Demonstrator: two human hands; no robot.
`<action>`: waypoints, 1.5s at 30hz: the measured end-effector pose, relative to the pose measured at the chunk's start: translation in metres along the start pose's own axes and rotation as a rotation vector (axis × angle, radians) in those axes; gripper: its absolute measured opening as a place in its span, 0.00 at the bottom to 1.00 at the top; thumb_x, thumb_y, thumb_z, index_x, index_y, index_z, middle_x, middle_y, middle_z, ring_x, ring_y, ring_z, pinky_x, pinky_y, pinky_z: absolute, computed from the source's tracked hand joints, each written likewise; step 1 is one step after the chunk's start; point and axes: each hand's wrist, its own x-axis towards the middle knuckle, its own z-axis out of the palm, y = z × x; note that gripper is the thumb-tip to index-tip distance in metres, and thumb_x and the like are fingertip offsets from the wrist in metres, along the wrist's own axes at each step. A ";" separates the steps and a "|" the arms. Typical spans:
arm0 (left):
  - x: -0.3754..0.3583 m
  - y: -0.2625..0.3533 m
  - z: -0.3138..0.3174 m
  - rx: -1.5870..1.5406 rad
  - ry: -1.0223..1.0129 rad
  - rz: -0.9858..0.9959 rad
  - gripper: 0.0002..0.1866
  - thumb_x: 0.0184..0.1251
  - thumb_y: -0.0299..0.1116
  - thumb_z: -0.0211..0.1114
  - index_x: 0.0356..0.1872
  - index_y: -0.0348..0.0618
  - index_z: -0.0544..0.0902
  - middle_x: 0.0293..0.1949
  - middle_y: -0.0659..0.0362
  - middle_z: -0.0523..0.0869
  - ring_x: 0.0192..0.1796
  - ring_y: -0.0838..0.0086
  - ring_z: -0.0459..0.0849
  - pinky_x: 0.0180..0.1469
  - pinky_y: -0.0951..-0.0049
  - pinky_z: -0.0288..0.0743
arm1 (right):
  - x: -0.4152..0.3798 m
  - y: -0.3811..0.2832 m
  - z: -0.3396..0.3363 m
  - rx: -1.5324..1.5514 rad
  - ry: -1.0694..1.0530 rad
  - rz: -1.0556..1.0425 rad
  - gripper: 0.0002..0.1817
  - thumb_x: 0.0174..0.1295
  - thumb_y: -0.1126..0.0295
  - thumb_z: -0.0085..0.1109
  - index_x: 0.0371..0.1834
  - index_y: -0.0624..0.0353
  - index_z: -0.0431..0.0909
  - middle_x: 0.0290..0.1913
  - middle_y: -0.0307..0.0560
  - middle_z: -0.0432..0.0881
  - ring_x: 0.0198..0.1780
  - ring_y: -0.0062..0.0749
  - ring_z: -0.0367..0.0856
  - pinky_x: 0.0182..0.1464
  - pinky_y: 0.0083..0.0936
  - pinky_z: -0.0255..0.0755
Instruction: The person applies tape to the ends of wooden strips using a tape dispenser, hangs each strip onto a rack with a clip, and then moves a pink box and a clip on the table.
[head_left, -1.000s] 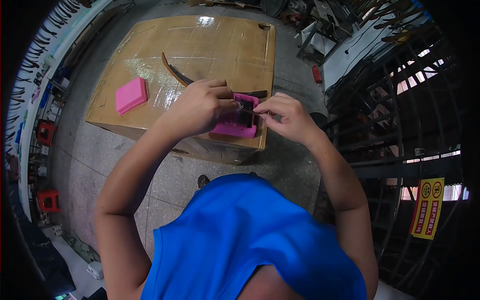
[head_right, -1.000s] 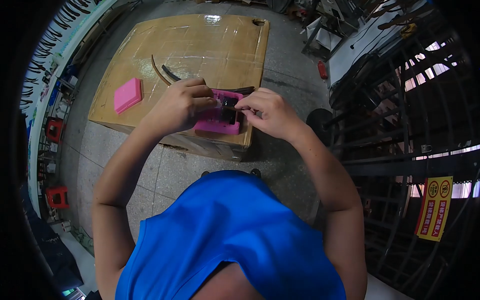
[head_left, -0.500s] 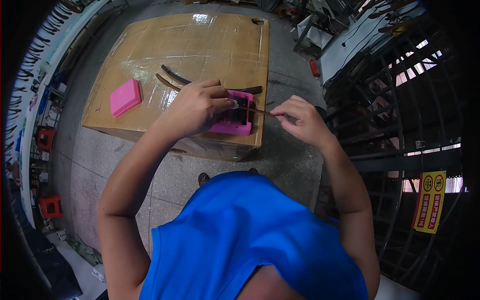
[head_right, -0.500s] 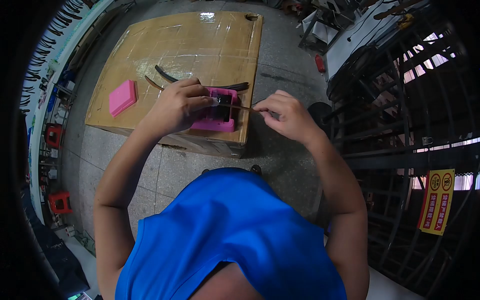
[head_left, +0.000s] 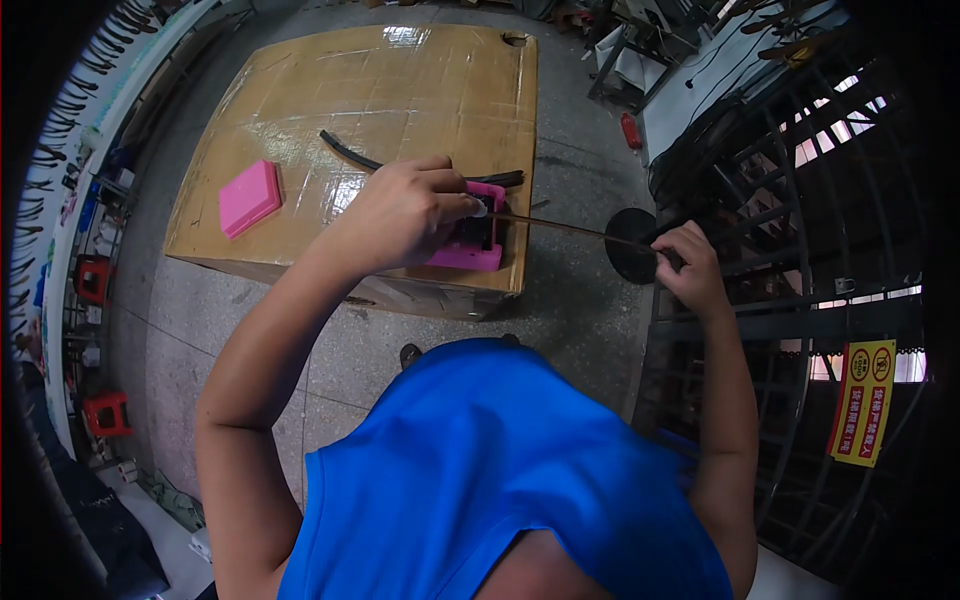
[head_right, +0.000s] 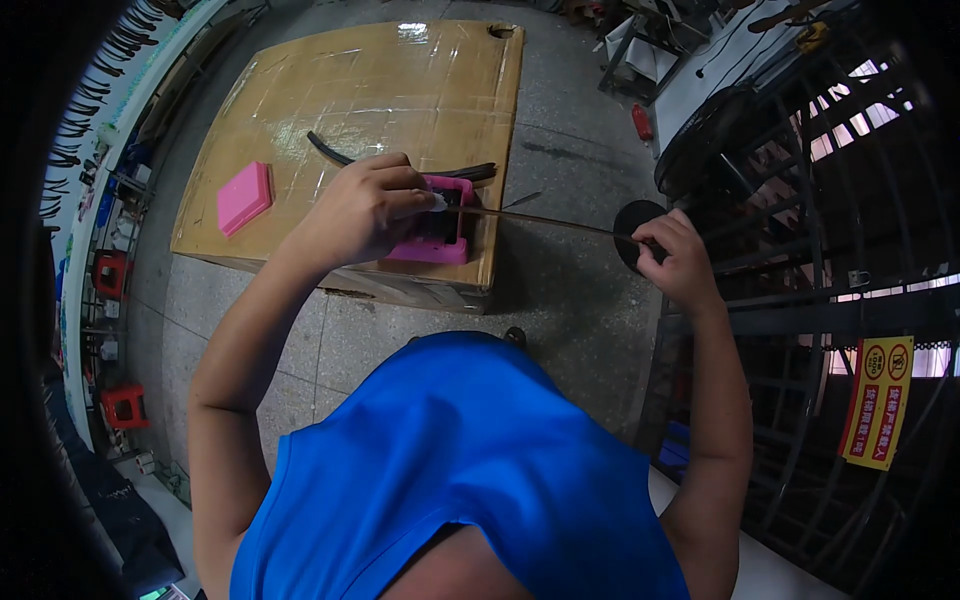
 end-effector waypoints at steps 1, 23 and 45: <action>0.002 0.000 0.001 0.000 -0.002 0.004 0.15 0.52 0.27 0.73 0.43 0.42 0.93 0.33 0.56 0.87 0.42 0.60 0.85 0.44 0.61 0.84 | 0.003 -0.002 -0.008 -0.020 0.033 -0.006 0.10 0.50 0.85 0.64 0.37 0.65 0.83 0.37 0.48 0.85 0.42 0.40 0.80 0.44 0.31 0.74; 0.122 0.059 -0.010 -0.150 0.070 0.079 0.12 0.65 0.24 0.73 0.47 0.40 0.83 0.38 0.53 0.86 0.46 0.55 0.87 0.49 0.56 0.84 | 0.113 -0.093 -0.207 0.655 0.514 -0.351 0.25 0.68 0.76 0.62 0.69 0.64 0.74 0.52 0.39 0.83 0.51 0.19 0.79 0.58 0.19 0.72; 0.392 0.173 -0.190 0.192 0.481 0.124 0.07 0.74 0.26 0.64 0.44 0.41 0.90 0.34 0.50 0.91 0.40 0.55 0.92 0.45 0.58 0.86 | 0.194 -0.082 -0.357 0.388 0.689 -0.029 0.19 0.70 0.71 0.69 0.63 0.53 0.82 0.39 0.33 0.82 0.38 0.16 0.77 0.39 0.19 0.70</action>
